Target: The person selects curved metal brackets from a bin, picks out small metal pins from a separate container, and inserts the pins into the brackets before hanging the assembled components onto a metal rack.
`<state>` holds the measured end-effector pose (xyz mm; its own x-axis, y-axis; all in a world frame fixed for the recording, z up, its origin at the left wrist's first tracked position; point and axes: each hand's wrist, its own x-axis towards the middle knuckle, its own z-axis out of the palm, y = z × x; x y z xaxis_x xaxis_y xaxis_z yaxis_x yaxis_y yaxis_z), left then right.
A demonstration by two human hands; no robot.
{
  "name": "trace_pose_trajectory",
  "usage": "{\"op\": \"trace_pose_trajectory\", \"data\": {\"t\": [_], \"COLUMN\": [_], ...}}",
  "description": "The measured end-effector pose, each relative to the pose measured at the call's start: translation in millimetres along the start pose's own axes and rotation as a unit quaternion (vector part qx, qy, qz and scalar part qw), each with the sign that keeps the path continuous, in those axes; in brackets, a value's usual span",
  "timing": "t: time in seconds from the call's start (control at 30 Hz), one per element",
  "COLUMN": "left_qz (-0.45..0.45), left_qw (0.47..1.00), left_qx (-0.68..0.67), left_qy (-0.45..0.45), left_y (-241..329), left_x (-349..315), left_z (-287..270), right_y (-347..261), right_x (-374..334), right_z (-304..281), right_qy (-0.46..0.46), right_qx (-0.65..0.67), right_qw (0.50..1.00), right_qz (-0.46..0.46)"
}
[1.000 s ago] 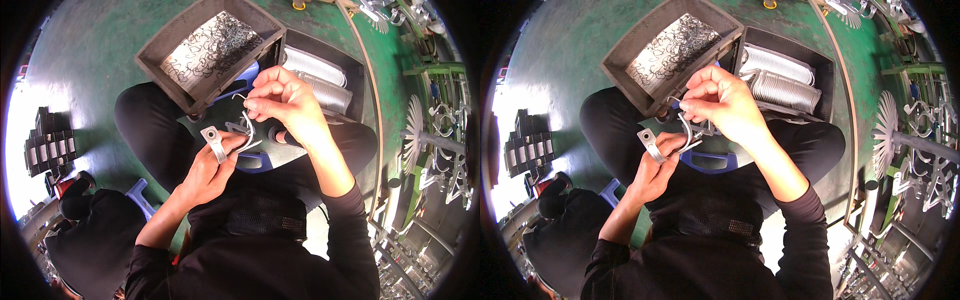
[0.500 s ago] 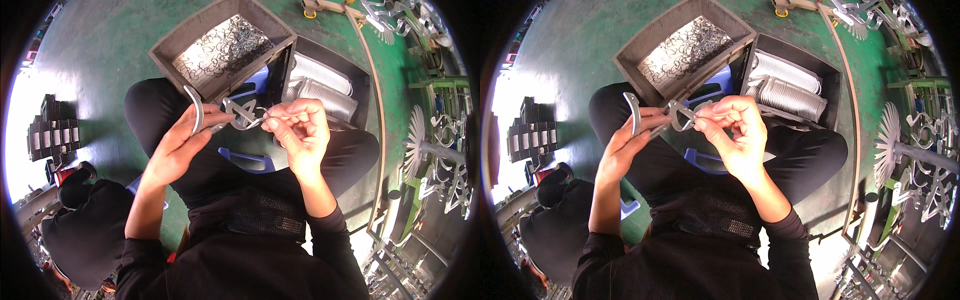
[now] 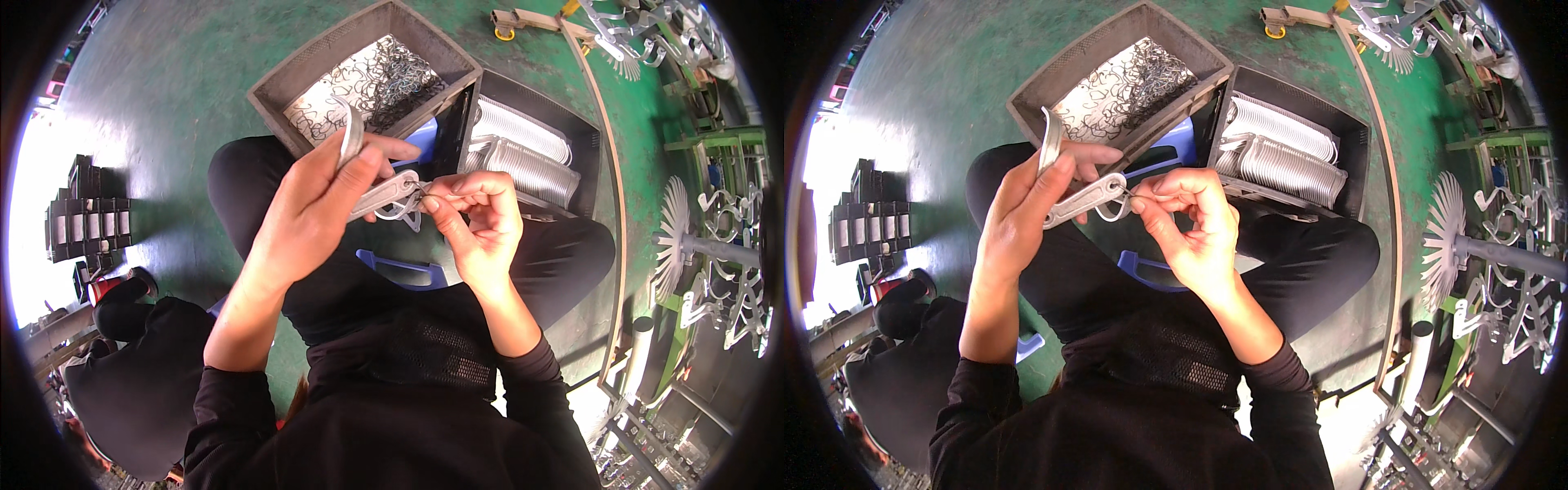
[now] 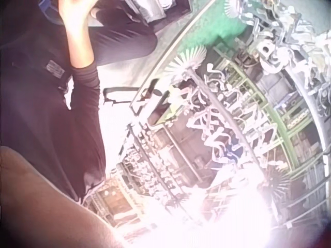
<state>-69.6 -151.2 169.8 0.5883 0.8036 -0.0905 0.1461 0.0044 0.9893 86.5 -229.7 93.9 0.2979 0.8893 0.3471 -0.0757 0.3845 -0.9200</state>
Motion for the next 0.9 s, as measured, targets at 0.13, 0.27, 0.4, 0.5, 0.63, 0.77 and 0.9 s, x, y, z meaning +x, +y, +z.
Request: {"op": "trace_pose_trajectory", "data": {"t": [0.13, 0.27, 0.4, 0.5, 0.63, 0.77, 0.9], "left_qz": [0.052, 0.162, 0.127, 0.157, 0.161, 0.17, 0.181], "left_qw": [0.994, 0.976, 0.978, 0.98, 0.981, 0.981, 0.981], "left_qx": [0.091, 0.147, 0.166, 0.119, 0.106, 0.094, 0.071], "left_qy": [-0.005, -0.006, -0.013, -0.02, -0.008, -0.019, -0.02], "left_y": [-7, -19, -39, -57, -62, -66, -80], "left_x": [-1, 1, -3, -2, -5, 2, 4], "left_z": [3, 10, 3, -6, -11, -20, -29], "right_y": [5, 14, 19, 31, 96, 167, 214], "right_x": [-6, -12, 6, 60, 132, 179, 192], "right_z": [-1, -11, -25, -20, 24, 58, 92], "right_qy": [-0.002, -0.042, -0.05, -0.06, -0.26, -0.441, -0.507], "right_qx": [-0.076, -0.177, -0.128, -0.181, -0.242, -0.433, -0.477], "right_qw": [0.997, 0.983, 0.989, 0.971, 0.92, 0.786, 0.718], "right_qz": [0.011, -0.024, 0.063, 0.143, 0.169, 0.011, 0.023]}}
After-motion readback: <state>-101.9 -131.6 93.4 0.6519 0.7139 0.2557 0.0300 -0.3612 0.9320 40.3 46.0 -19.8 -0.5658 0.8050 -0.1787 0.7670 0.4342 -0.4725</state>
